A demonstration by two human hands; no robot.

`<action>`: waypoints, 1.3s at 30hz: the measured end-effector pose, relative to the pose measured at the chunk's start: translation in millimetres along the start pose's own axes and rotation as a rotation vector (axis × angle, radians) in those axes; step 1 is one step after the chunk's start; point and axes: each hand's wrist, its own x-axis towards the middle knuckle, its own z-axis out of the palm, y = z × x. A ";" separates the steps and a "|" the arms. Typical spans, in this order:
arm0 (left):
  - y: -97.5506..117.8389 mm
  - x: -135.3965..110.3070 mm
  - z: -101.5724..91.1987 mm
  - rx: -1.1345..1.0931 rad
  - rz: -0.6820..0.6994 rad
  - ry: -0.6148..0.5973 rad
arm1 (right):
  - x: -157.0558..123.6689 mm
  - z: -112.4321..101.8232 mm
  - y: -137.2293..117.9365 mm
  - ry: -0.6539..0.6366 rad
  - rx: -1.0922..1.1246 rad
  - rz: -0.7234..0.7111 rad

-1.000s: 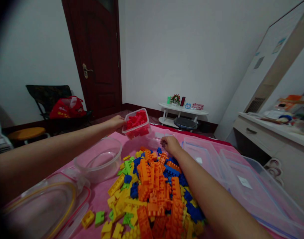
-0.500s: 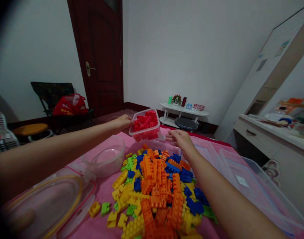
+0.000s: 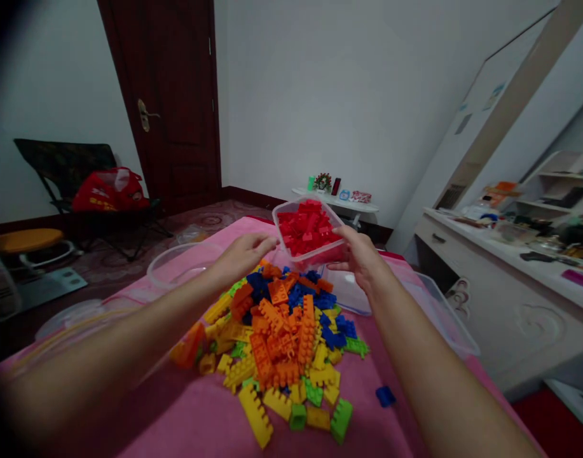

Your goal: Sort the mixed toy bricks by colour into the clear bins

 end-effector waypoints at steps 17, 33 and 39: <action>-16.6 -19.0 39.5 -0.340 -0.244 0.460 | -32.4 -3.2 37.1 0.064 -0.193 -0.241; -27.9 -37.6 67.9 0.040 0.048 0.340 | -67.9 25.1 35.5 0.289 -1.132 -0.795; -28.9 -37.6 69.2 0.133 0.031 0.321 | -80.4 33.2 37.3 0.267 -1.207 -0.906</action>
